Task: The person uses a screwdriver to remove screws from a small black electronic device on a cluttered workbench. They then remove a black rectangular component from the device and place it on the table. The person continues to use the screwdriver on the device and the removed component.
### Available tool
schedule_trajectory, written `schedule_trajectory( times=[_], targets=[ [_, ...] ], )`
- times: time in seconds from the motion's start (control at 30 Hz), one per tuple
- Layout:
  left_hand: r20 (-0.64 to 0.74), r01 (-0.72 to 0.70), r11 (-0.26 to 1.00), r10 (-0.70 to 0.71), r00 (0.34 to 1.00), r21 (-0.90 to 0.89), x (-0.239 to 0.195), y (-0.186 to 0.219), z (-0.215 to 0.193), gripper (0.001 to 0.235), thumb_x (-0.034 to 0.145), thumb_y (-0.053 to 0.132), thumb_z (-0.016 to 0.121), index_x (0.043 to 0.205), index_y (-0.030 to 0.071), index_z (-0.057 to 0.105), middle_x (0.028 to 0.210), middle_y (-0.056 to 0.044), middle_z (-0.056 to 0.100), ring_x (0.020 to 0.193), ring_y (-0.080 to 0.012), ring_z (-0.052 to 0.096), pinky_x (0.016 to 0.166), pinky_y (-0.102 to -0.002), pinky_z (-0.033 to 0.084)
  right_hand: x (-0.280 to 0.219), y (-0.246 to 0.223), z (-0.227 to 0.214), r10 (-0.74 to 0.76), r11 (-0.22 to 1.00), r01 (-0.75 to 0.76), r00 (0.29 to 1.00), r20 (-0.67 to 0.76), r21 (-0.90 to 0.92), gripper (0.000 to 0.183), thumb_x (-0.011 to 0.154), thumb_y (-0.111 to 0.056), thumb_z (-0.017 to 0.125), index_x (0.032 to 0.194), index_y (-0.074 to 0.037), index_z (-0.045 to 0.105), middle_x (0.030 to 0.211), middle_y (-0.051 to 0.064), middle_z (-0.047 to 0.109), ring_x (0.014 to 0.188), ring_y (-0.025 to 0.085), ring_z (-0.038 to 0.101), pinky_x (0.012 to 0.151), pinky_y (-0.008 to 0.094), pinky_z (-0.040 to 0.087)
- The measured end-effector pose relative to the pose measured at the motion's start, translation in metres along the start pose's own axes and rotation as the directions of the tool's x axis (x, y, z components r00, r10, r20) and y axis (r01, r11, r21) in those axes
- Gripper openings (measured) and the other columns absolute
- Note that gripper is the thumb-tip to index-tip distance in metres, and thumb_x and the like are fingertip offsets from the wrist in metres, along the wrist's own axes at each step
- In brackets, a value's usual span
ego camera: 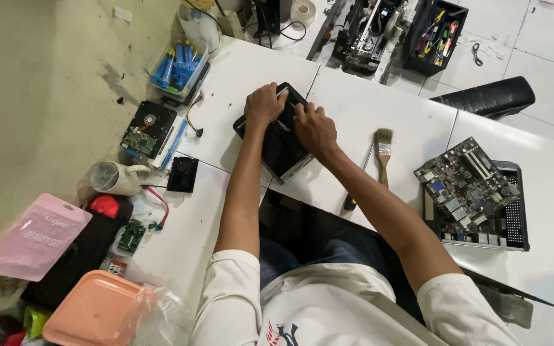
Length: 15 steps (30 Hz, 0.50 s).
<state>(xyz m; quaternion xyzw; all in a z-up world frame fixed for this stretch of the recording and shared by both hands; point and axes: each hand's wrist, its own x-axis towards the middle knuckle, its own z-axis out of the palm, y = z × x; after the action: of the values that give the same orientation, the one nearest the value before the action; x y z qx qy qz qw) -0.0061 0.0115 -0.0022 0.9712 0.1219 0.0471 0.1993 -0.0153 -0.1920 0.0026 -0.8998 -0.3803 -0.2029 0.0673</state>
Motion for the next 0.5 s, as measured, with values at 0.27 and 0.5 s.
schedule_trajectory(
  times=[0.27, 0.5],
  targets=[
    [-0.002, -0.012, 1.000, 0.012, 1.000, 0.013, 0.007, -0.008, 0.015, 0.036, 0.097, 0.039, 0.054, 0.111, 0.008, 0.066, 0.101, -0.015, 0.073, 0.100, -0.0398, 0.076, 0.088, -0.057, 0.061, -0.009, 0.001, 0.025, 0.105, 0.965, -0.118, 0.992, 0.068, 0.235, 0.022, 0.106, -0.018, 0.044, 0.120, -0.004, 0.054, 0.081, 0.015, 0.061, 0.067, 0.040, 0.073, 0.049, 0.051, 0.061],
    [-0.072, -0.062, 0.998, 0.062, 0.996, -0.001, 0.019, -0.035, 0.044, 0.030, 0.087, 0.030, 0.061, 0.106, 0.008, 0.068, 0.094, -0.015, 0.075, 0.093, -0.0417, 0.078, 0.081, -0.058, 0.063, -0.009, -0.002, 0.026, 0.064, 0.937, -0.053, 0.998, -0.021, 0.345, 0.014, 0.109, -0.013, 0.053, 0.119, -0.004, 0.049, 0.088, 0.016, 0.059, 0.076, 0.038, 0.069, 0.055, 0.049, 0.061]
  ],
)
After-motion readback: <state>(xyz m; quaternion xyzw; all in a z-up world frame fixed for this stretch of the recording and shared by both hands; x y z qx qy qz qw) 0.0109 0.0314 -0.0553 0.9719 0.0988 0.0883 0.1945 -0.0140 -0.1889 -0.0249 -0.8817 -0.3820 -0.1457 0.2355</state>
